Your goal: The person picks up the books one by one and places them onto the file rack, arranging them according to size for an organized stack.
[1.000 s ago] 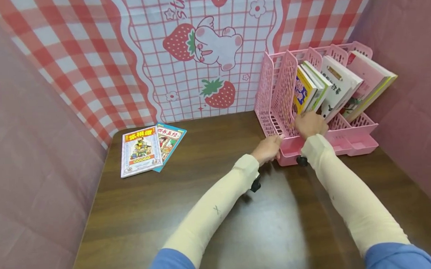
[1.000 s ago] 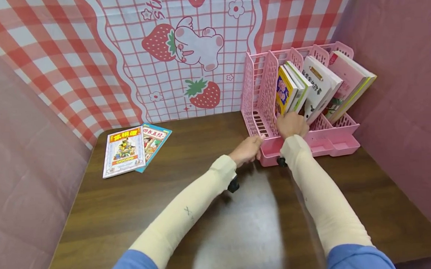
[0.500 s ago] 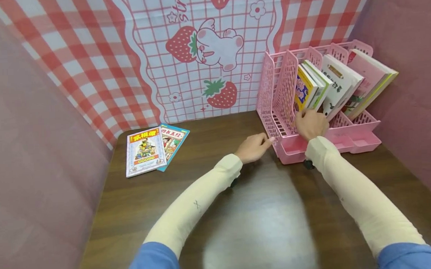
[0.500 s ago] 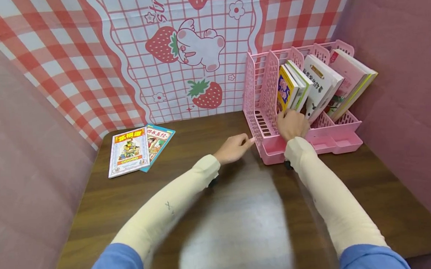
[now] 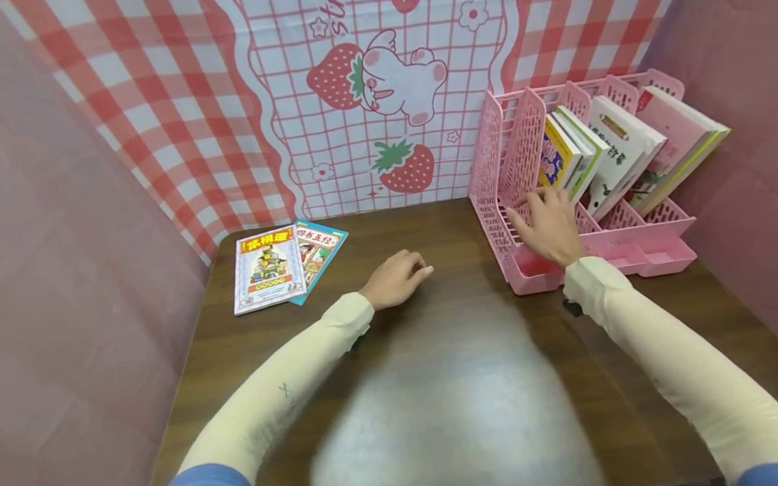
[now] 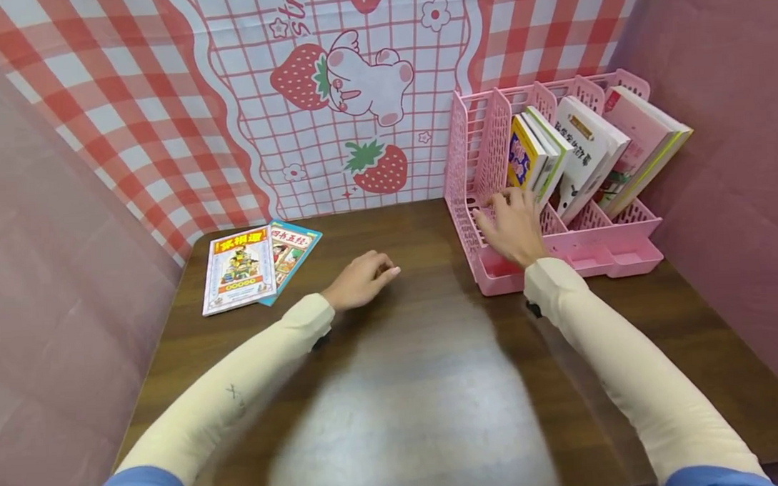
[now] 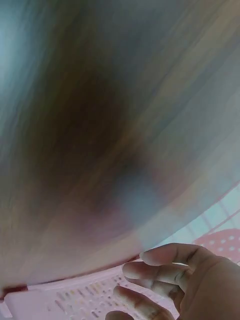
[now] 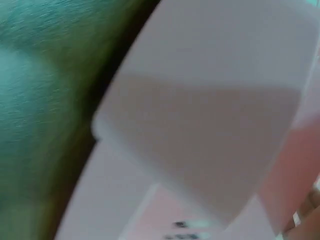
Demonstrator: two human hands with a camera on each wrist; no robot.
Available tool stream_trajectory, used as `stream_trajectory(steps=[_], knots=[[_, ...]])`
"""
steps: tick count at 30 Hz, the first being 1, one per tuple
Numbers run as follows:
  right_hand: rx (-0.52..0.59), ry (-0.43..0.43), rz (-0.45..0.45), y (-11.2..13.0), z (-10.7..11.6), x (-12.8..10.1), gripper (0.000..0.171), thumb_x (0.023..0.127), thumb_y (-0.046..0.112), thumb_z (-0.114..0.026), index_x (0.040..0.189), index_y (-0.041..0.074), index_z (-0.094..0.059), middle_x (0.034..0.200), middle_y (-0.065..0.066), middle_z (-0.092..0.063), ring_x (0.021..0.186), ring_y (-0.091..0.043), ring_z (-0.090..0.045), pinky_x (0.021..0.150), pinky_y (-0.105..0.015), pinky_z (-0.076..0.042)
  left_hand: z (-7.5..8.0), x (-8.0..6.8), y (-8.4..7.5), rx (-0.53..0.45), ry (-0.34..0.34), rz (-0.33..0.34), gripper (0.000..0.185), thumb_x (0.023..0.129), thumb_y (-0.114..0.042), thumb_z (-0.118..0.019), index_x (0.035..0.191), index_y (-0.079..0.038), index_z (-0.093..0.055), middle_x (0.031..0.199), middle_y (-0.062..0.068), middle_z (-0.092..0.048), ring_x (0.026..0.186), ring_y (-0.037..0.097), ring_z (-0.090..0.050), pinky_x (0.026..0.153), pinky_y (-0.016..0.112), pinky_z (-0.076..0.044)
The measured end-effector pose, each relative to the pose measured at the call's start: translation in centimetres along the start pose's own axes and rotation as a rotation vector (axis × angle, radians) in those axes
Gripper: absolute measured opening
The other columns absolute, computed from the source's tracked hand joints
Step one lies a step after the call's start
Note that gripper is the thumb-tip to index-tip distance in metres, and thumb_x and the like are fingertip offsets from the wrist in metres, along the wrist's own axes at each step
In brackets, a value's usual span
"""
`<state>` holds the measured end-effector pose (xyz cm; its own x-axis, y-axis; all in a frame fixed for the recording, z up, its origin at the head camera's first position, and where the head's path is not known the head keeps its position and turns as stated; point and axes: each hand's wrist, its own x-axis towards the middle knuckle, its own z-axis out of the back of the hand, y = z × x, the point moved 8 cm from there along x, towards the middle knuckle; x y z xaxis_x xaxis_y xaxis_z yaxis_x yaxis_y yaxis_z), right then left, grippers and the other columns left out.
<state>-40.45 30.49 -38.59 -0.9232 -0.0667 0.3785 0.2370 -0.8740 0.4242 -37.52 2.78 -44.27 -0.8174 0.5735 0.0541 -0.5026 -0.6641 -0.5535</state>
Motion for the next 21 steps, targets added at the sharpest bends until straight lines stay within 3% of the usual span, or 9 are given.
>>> stream_trajectory(steps=[4,8,14,21], knots=[[0.024,0.035,0.145,2.8,-1.4,0.6,0.047,0.100,0.040,-0.061,0.128,0.002,-0.060,0.139,-0.027,-0.047,0.129,-0.048,-0.036,0.104,-0.067,-0.025,1.4,-1.5,1.5,0.018,-0.015,0.022,0.033,0.109,-0.037,-0.052,0.118,-0.009,-0.067,0.109,0.004,-0.063,0.098,0.017,-0.060,0.087,0.037,-0.052],[0.051,0.056,0.231,5.6,-3.0,0.6,0.053,0.098,0.042,-0.064,0.136,0.005,-0.056,0.140,-0.024,-0.048,0.128,-0.046,-0.039,0.099,-0.064,-0.029,3.0,-2.7,3.3,0.028,-0.039,0.056,0.032,0.109,-0.037,-0.053,0.117,-0.009,-0.067,0.109,0.004,-0.063,0.097,0.017,-0.060,0.086,0.037,-0.052],[0.049,0.141,0.304,9.5,-5.3,0.9,0.060,0.097,0.045,-0.066,0.142,0.009,-0.050,0.143,-0.026,-0.044,0.133,-0.045,-0.037,0.103,-0.065,-0.027,5.8,-4.4,6.5,0.022,-0.100,0.108,0.032,0.109,-0.035,-0.053,0.115,-0.007,-0.066,0.107,0.007,-0.062,0.096,0.021,-0.058,0.085,0.038,-0.051],[0.037,0.199,0.354,12.9,-7.8,1.1,0.065,0.095,0.049,-0.068,0.145,0.014,-0.047,0.143,-0.023,-0.044,0.129,-0.045,-0.039,0.100,-0.063,-0.030,8.6,-6.8,9.5,0.090,-0.180,0.126,0.025,0.107,-0.030,-0.057,0.104,-0.007,-0.068,0.102,0.011,-0.063,0.097,0.026,-0.058,0.087,0.044,-0.049]])
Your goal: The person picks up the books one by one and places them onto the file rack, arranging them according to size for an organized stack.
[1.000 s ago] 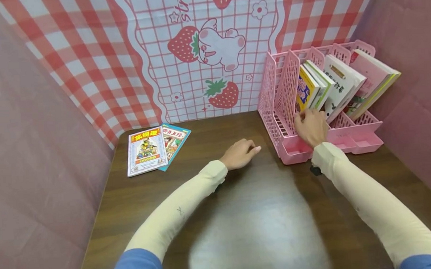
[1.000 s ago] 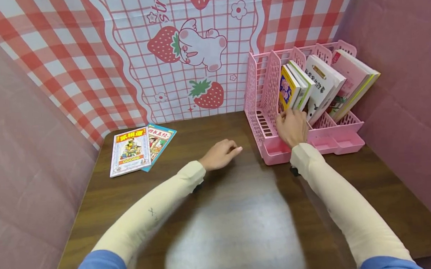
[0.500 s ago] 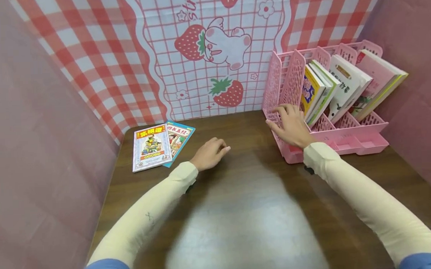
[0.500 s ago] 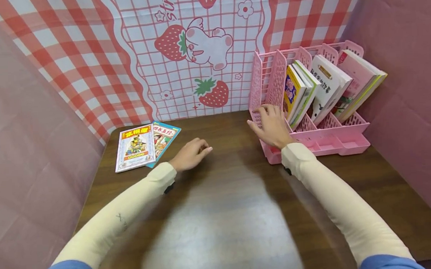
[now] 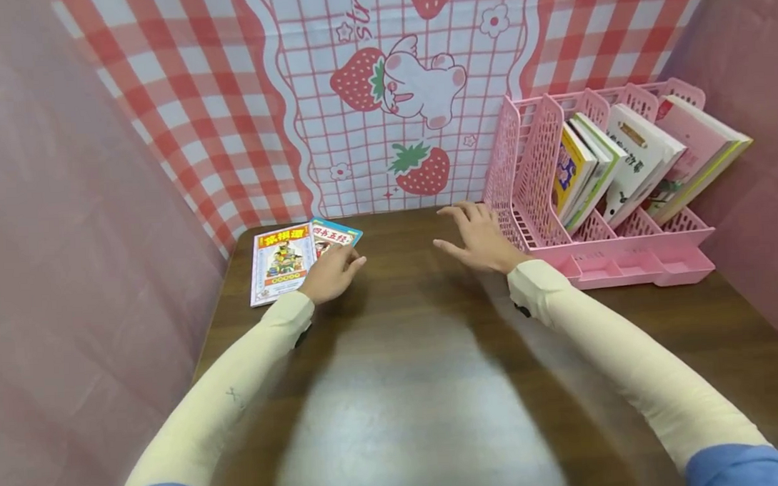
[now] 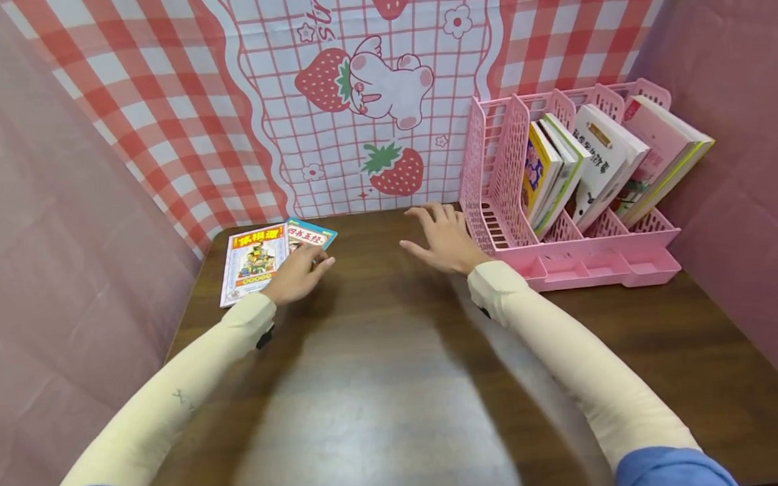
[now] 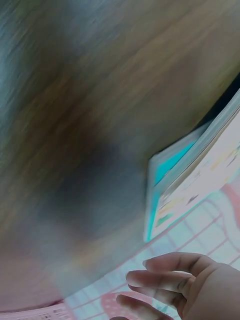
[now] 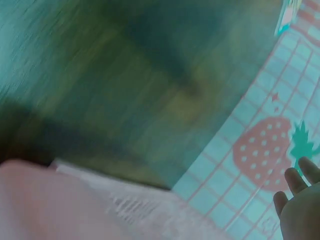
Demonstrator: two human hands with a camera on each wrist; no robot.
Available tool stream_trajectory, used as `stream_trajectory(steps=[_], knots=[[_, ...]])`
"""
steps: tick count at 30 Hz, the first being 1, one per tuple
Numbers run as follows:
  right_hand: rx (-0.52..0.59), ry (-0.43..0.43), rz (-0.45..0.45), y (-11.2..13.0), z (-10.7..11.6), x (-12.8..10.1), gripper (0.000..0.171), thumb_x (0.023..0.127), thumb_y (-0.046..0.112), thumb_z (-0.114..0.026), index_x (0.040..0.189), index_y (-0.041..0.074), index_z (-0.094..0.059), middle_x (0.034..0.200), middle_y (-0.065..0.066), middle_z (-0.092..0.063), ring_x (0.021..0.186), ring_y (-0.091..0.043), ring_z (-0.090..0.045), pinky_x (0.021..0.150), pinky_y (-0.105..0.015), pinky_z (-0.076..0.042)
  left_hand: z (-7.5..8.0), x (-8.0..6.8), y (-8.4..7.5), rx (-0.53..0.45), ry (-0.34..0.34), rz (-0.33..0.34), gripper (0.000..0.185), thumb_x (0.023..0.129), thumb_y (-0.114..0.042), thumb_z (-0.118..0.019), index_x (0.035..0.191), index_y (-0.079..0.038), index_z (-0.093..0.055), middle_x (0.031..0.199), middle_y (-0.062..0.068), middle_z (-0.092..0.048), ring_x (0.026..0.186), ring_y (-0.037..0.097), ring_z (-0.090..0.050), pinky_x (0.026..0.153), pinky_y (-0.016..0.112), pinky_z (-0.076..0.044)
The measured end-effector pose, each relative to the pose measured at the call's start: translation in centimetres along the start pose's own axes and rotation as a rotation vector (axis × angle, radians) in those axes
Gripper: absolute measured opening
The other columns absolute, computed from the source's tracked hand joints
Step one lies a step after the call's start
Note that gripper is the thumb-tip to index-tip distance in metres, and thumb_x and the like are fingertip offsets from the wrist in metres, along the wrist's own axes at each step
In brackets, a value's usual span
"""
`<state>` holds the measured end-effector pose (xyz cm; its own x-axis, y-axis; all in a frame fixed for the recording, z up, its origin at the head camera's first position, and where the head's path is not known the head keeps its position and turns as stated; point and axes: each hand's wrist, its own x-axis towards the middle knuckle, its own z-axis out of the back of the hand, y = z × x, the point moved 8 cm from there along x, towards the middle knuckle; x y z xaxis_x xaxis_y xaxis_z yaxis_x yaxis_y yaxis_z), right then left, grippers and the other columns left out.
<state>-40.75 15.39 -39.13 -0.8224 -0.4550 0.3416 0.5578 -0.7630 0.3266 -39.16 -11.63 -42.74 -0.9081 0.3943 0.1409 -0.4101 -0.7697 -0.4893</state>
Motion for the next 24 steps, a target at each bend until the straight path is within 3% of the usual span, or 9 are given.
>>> stream_trajectory(steps=[8,14,24], knots=[[0.031,0.071,0.044,3.1,-2.6,0.8,0.067,0.095,0.051,-0.069,0.151,0.024,-0.043,0.152,-0.018,-0.039,0.126,-0.046,-0.041,0.096,-0.062,-0.032,2.2,-1.7,3.4,0.025,-0.054,0.050,0.025,0.105,-0.027,-0.060,0.105,-0.004,-0.069,0.102,0.013,-0.063,0.094,0.028,-0.060,0.084,0.046,-0.050],[0.049,0.108,0.055,4.3,-3.9,1.4,0.067,0.095,0.055,-0.067,0.151,0.027,-0.043,0.154,-0.018,-0.037,0.130,-0.045,-0.038,0.100,-0.062,-0.030,4.6,-3.5,6.1,0.080,-0.103,0.120,0.025,0.103,-0.025,-0.062,0.103,-0.001,-0.070,0.100,0.019,-0.064,0.095,0.034,-0.059,0.085,0.050,-0.048],[0.038,0.168,0.052,5.4,-5.5,1.5,0.068,0.095,0.056,-0.066,0.152,0.027,-0.042,0.156,-0.020,-0.033,0.137,-0.046,-0.034,0.107,-0.064,-0.025,7.7,-8.3,13.1,0.179,-0.167,0.408,0.031,0.098,-0.029,-0.064,0.103,0.001,-0.064,0.106,0.026,-0.059,0.104,0.046,-0.057,0.085,0.060,-0.048]])
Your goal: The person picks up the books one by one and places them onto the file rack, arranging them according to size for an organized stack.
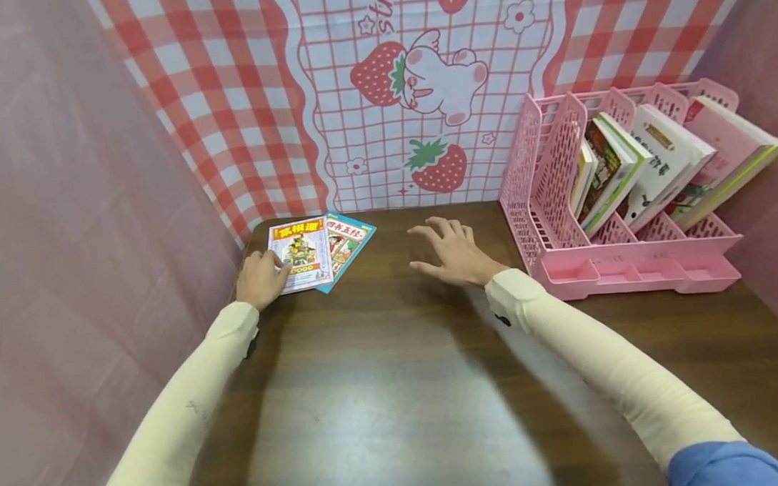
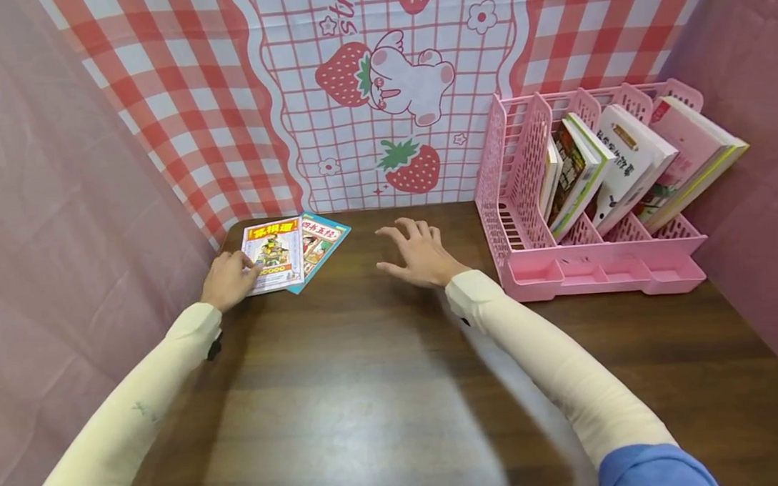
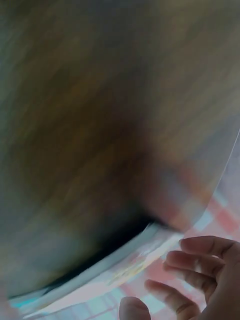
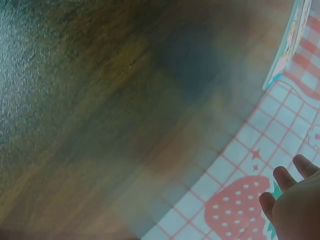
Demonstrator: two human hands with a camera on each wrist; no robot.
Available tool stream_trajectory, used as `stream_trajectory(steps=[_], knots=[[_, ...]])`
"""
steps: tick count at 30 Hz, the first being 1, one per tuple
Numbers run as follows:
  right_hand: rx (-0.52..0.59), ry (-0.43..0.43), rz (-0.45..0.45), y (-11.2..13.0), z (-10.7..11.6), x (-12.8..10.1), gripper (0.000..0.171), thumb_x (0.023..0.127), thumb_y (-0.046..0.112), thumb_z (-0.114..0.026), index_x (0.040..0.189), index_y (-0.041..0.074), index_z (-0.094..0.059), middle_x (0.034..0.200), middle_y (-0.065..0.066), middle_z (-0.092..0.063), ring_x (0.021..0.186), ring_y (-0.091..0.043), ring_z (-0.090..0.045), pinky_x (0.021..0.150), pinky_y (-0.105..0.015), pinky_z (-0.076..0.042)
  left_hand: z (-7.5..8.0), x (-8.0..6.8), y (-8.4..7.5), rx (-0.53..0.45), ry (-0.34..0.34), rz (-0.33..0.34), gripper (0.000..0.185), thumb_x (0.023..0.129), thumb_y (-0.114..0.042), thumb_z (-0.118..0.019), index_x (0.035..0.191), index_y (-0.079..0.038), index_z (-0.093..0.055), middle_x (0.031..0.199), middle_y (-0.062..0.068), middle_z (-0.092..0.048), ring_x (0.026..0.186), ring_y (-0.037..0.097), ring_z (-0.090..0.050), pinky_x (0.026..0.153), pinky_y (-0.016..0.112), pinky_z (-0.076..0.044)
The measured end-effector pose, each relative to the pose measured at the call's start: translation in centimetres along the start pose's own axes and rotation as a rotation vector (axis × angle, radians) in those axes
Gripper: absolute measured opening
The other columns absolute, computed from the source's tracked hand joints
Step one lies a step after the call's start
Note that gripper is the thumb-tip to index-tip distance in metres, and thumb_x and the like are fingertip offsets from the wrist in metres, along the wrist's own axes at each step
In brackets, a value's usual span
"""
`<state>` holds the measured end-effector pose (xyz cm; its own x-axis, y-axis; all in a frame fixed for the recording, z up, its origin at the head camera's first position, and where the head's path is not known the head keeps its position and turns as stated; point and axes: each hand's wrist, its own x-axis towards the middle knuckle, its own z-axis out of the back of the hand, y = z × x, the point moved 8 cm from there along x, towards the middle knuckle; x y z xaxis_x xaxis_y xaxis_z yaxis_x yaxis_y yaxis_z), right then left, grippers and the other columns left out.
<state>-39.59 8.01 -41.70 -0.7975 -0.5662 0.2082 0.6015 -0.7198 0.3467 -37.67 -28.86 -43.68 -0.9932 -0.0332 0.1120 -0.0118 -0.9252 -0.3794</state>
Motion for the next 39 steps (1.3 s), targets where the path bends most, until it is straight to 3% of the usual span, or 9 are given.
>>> stream_trajectory(steps=[5,11,16,20,24,28,31,34,39], knots=[[-0.009,0.011,-0.003,0.2,-0.3,-0.1,0.069,0.095,0.058,-0.065,0.152,0.026,-0.043,0.156,-0.021,-0.033,0.137,-0.046,-0.034,0.106,-0.063,-0.026,-0.1,-0.6,2.2,0.027,0.052,0.075,0.045,0.098,-0.038,-0.063,0.102,0.007,-0.060,0.107,0.030,-0.057,0.101,0.048,-0.058,0.082,0.061,-0.049],[-0.019,0.029,0.004,0.4,-0.9,-0.4,0.066,0.096,0.059,-0.063,0.151,0.027,-0.043,0.156,-0.021,-0.033,0.138,-0.046,-0.033,0.106,-0.063,-0.027,-0.8,-0.9,3.2,0.106,0.175,0.158,0.087,0.097,-0.062,-0.057,0.122,0.022,-0.051,0.117,0.038,-0.054,0.105,0.054,-0.059,0.083,0.063,-0.051],[-0.028,0.042,0.004,0.4,-1.3,-0.7,0.065,0.096,0.059,-0.063,0.150,0.028,-0.044,0.156,-0.022,-0.032,0.138,-0.046,-0.033,0.107,-0.063,-0.026,-1.5,-0.9,3.7,0.110,0.275,0.226,0.094,0.089,-0.077,-0.055,0.117,0.012,-0.060,0.112,0.034,-0.061,0.096,0.046,-0.063,0.076,0.056,-0.053],[-0.014,0.034,0.006,0.4,-1.5,-1.1,0.065,0.095,0.058,-0.065,0.148,0.026,-0.047,0.156,-0.024,-0.033,0.137,-0.047,-0.034,0.107,-0.064,-0.026,-1.8,-0.8,4.1,0.056,0.352,0.270,0.090,0.086,-0.078,-0.060,0.113,0.007,-0.062,0.106,0.027,-0.064,0.088,0.037,-0.060,0.075,0.051,-0.052],[-0.008,0.044,0.007,0.2,-2.0,-1.5,0.063,0.096,0.058,-0.065,0.147,0.025,-0.048,0.155,-0.025,-0.034,0.137,-0.047,-0.035,0.107,-0.064,-0.026,-2.1,-1.0,4.5,-0.112,0.408,0.312,0.074,0.092,-0.060,-0.068,0.111,0.010,-0.059,0.090,0.018,-0.062,0.075,0.027,-0.059,0.068,0.041,-0.051],[-0.018,0.058,0.010,-0.1,-2.3,-1.6,0.062,0.096,0.058,-0.064,0.147,0.025,-0.048,0.155,-0.024,-0.033,0.137,-0.046,-0.035,0.106,-0.063,-0.026,-2.8,-1.6,4.6,-0.473,0.447,0.403,0.057,0.101,-0.034,-0.067,0.126,0.013,-0.049,0.071,0.005,-0.065,0.057,0.014,-0.062,0.055,0.030,-0.050],[-0.022,0.060,0.010,-0.3,-2.2,-1.7,0.062,0.096,0.059,-0.063,0.146,0.024,-0.049,0.155,-0.024,-0.034,0.137,-0.046,-0.035,0.106,-0.063,-0.026,-3.2,-2.2,4.4,-0.710,0.470,0.458,0.051,0.107,-0.022,-0.058,0.139,0.010,-0.036,0.068,0.002,-0.068,0.055,0.010,-0.065,0.053,0.026,-0.051],[-0.024,0.075,0.008,-0.4,-2.1,-1.8,0.061,0.096,0.059,-0.063,0.144,0.023,-0.051,0.155,-0.025,-0.034,0.137,-0.046,-0.035,0.106,-0.064,-0.026,-3.2,-2.6,4.1,-0.830,0.476,0.488,0.036,0.109,-0.015,-0.050,0.136,0.006,-0.037,0.069,0.002,-0.068,0.057,0.010,-0.067,0.054,0.026,-0.052],[-0.031,0.124,-0.012,-0.9,-2.1,-2.1,0.058,0.098,0.057,-0.061,0.140,0.018,-0.056,0.153,-0.025,-0.037,0.135,-0.046,-0.035,0.105,-0.063,-0.026,-3.1,-2.8,3.4,-0.897,0.463,0.503,0.017,0.109,-0.008,-0.046,0.123,0.001,-0.042,0.072,0.004,-0.066,0.057,0.012,-0.066,0.053,0.025,-0.052]])
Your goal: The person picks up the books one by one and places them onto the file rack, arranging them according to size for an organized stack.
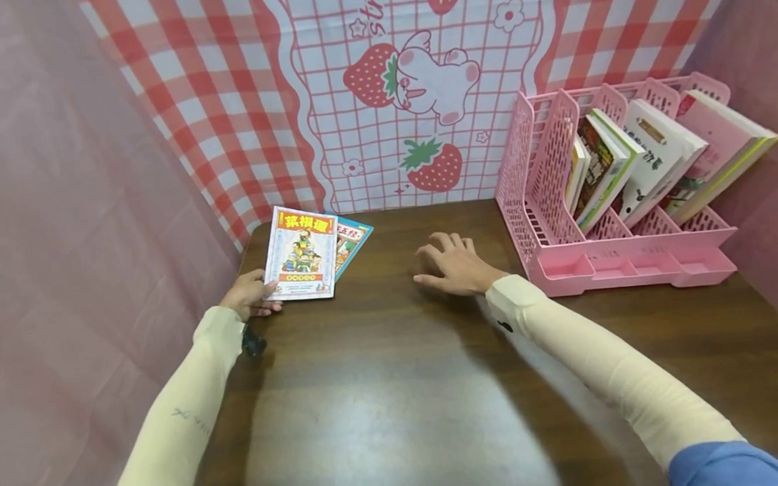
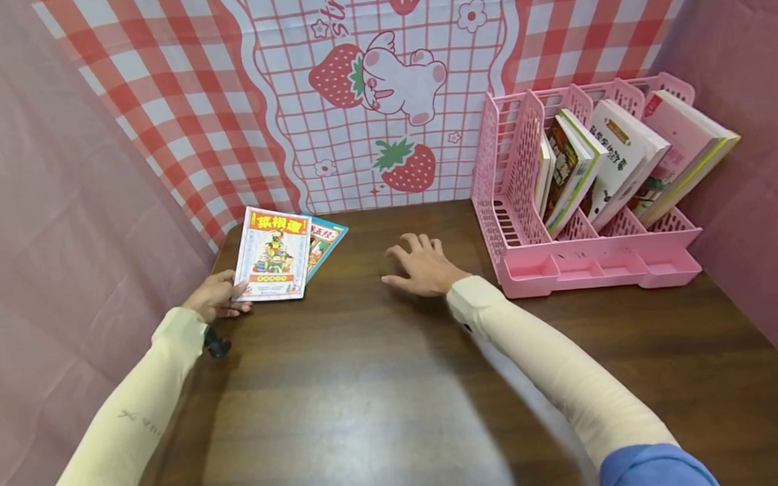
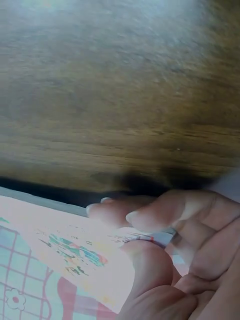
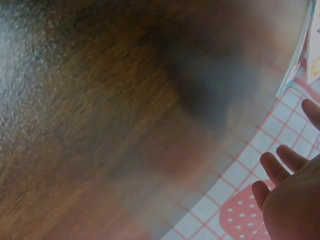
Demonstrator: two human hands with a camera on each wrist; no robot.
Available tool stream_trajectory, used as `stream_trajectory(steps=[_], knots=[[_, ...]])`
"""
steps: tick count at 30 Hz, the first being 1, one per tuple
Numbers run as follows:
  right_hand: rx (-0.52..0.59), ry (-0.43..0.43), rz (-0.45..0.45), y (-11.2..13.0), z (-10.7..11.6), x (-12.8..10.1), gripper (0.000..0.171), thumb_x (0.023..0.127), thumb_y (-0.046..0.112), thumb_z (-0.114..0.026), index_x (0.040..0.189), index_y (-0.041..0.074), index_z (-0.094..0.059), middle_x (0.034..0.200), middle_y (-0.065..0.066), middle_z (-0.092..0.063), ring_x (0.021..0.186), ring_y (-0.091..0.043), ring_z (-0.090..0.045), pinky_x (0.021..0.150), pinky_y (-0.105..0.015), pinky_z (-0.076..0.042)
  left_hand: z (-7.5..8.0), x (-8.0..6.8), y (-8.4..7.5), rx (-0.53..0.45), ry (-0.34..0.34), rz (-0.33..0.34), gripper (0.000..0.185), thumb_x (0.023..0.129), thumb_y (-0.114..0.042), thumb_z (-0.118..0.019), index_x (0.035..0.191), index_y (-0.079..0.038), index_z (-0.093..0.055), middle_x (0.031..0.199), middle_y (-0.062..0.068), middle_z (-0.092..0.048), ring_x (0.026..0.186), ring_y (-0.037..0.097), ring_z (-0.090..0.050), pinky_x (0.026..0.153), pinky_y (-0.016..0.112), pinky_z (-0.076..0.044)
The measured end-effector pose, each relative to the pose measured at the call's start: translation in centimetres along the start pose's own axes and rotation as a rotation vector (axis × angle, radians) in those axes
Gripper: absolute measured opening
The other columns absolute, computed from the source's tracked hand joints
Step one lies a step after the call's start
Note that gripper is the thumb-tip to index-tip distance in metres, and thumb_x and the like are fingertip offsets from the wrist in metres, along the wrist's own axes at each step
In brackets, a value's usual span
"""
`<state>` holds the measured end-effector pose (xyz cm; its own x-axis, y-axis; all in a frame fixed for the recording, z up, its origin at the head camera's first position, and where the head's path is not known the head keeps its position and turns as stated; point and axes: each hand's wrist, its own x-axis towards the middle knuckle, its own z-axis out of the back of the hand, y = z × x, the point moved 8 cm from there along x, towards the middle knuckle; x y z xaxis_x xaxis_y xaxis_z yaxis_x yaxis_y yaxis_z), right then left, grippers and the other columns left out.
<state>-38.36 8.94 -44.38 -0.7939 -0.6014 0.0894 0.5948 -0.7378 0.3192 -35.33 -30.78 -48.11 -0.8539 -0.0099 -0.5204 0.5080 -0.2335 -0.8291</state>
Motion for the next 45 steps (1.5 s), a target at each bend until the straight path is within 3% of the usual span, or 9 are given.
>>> stream_trajectory(steps=[4,8,16,23,26,30,33,39,45], knots=[[-0.017,0.005,0.000,-0.1,0.0,0.0,0.052,0.099,0.057,-0.059,0.129,0.015,-0.064,0.139,-0.017,-0.054,0.128,-0.038,-0.040,0.101,-0.058,-0.029,-0.5,0.0,-0.4,-0.020,0.016,-0.050,0.016,0.109,-0.007,-0.047,0.121,0.002,-0.042,0.072,0.005,-0.066,0.056,0.010,-0.064,0.052,0.022,-0.052],[-0.040,-0.015,0.019,0.0,-0.1,0.1,0.043,0.101,0.055,-0.058,0.111,0.016,-0.071,0.115,-0.005,-0.069,0.108,-0.029,-0.046,0.090,-0.050,-0.033,-1.7,0.0,-0.9,-0.016,0.042,-0.111,0.017,0.109,-0.008,-0.048,0.122,0.002,-0.042,0.073,0.007,-0.067,0.056,0.010,-0.063,0.051,0.020,-0.050],[0.041,-0.001,0.018,1.3,-0.1,0.6,0.041,0.103,0.051,-0.058,0.103,0.014,-0.075,0.093,0.001,-0.071,0.086,-0.021,-0.047,0.081,-0.041,-0.036,-5.9,-0.6,-2.7,-0.009,0.166,-0.216,0.034,0.108,-0.006,-0.048,0.139,0.005,-0.040,0.076,0.012,-0.067,0.057,0.011,-0.060,0.050,0.020,-0.049],[0.462,0.175,-0.032,2.3,-1.2,0.4,0.055,0.106,0.058,-0.047,0.108,0.009,-0.071,0.078,-0.001,-0.072,0.082,-0.019,-0.066,0.083,-0.039,-0.050,-9.8,-1.1,-2.9,-0.007,0.308,-0.300,0.029,0.107,-0.003,-0.050,0.133,0.007,-0.043,0.075,0.014,-0.066,0.054,0.014,-0.060,0.048,0.023,-0.049],[0.616,0.208,-0.042,2.6,-1.1,0.2,0.059,0.108,0.054,-0.044,0.101,0.001,-0.071,0.069,-0.004,-0.068,0.075,-0.020,-0.062,0.081,-0.034,-0.047,-10.9,-1.3,-2.9,0.009,0.353,-0.309,0.029,0.107,-0.003,-0.052,0.133,0.006,-0.045,0.078,0.013,-0.067,0.054,0.014,-0.060,0.047,0.023,-0.049],[0.823,0.204,-0.068,2.8,-0.5,0.0,0.050,0.111,0.040,-0.046,0.098,-0.002,-0.069,0.062,-0.010,-0.060,0.053,-0.017,-0.045,0.055,-0.026,-0.037,-11.8,-1.4,-3.4,0.011,0.394,-0.327,0.039,0.106,-0.003,-0.054,0.144,0.000,-0.045,0.082,0.010,-0.068,0.055,0.012,-0.058,0.049,0.023,-0.048],[0.903,0.190,-0.079,2.8,-0.1,0.1,0.041,0.110,0.034,-0.050,0.102,-0.001,-0.070,0.063,-0.014,-0.059,0.046,-0.010,-0.036,0.045,-0.024,-0.028,-12.1,-1.5,-4.0,0.004,0.399,-0.345,0.040,0.106,-0.003,-0.054,0.145,-0.001,-0.046,0.081,0.010,-0.068,0.055,0.011,-0.056,0.048,0.022,-0.046],[0.898,0.127,-0.112,2.0,0.7,-0.2,0.045,0.107,0.033,-0.057,0.093,-0.008,-0.070,0.070,-0.028,-0.062,0.043,-0.007,-0.035,0.042,-0.023,-0.027,-13.1,-1.0,-4.3,-0.001,0.393,-0.355,0.025,0.106,-0.003,-0.055,0.128,0.005,-0.051,0.080,0.011,-0.067,0.057,0.011,-0.056,0.051,0.023,-0.047],[0.793,-0.002,-0.149,0.7,2.4,-1.2,0.049,0.106,0.033,-0.059,0.074,-0.003,-0.068,0.053,-0.009,-0.052,0.043,-0.008,-0.032,0.044,-0.024,-0.024,-14.6,-0.4,-4.7,0.043,0.317,-0.323,0.026,0.101,-0.006,-0.066,0.123,0.007,-0.059,0.088,0.017,-0.070,0.061,0.011,-0.057,0.054,0.022,-0.050]])
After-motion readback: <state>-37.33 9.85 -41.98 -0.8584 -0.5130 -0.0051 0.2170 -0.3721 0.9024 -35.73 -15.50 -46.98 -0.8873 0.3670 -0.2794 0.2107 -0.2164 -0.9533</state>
